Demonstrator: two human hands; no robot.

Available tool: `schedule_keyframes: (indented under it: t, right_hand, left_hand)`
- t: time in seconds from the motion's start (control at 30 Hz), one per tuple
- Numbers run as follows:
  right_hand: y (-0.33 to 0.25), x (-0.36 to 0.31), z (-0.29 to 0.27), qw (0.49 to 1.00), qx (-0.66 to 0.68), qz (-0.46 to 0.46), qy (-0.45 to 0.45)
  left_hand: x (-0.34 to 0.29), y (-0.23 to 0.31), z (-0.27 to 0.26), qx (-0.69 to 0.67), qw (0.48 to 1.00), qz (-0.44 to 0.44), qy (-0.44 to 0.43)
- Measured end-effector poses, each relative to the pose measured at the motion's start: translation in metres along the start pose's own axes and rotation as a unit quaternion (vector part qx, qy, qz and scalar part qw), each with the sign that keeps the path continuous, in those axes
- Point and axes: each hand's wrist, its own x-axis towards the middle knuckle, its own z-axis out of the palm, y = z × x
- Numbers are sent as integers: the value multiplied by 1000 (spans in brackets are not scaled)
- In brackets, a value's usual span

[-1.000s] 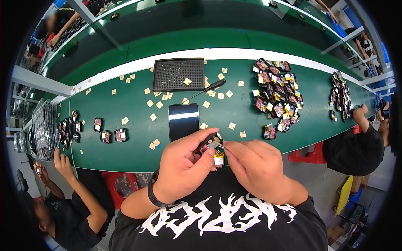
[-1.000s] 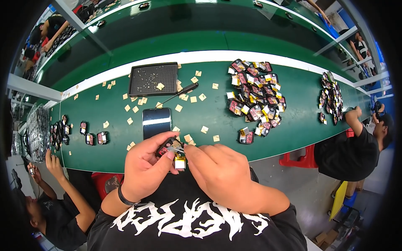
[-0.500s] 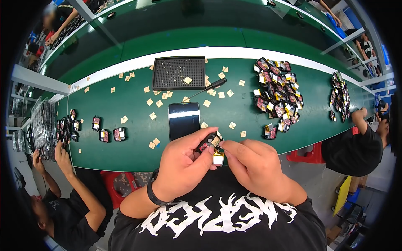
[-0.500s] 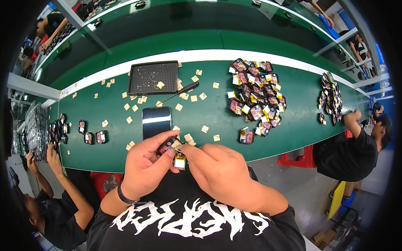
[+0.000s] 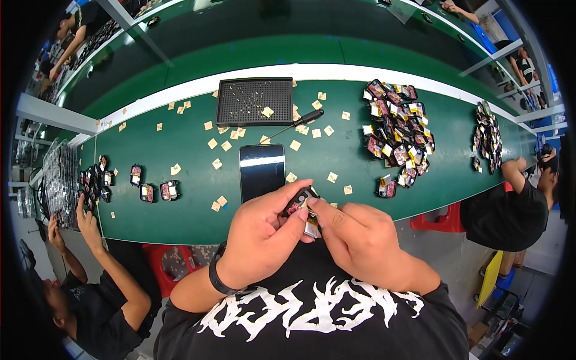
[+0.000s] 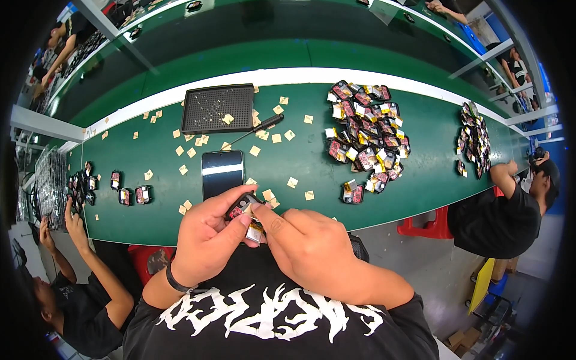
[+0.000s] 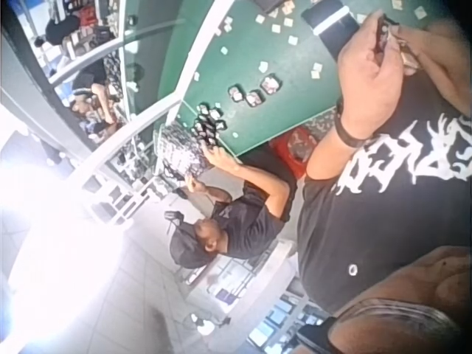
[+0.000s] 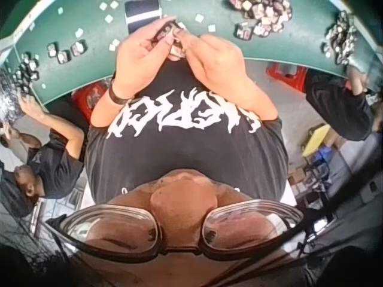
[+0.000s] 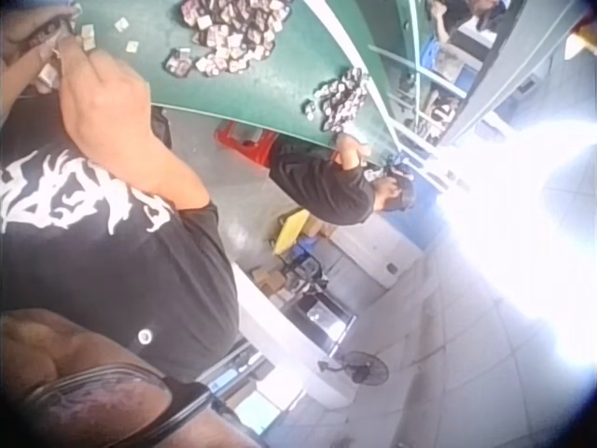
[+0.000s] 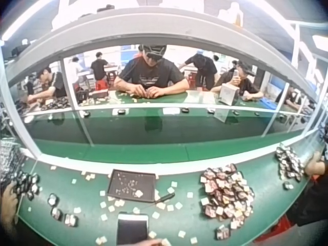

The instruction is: The recorder is assembling small electronic modules (possibly watch components) by applying adhesive strips and connecting ribbons.

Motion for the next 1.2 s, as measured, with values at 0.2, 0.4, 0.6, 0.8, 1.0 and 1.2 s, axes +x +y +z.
schedule_keyframes:
  t: [0.2,0.4,0.6,0.8,1.0,1.2]
  right_hand:
    - [-2,1,-2,1000,12,0,16]
    - [0,-4,-2,996,71,21,46]
    - [2,-5,1,995,81,14,47]
    - [-1,-2,2,999,-2,5,32]
    - [-2,-1,2,997,-71,-12,12]
    - [0,3,-6,996,-12,25,-89]
  left_hand:
    - [1,-1,-1,17,1000,-8,2]
    - [0,-1,-1,35,999,-11,5]
    - [-1,0,-2,24,1000,-19,4]
    - [-2,-1,1,45,999,-7,7]
    - [-3,-4,2,88,996,21,6]
    - [1,-3,-4,28,999,-22,15]
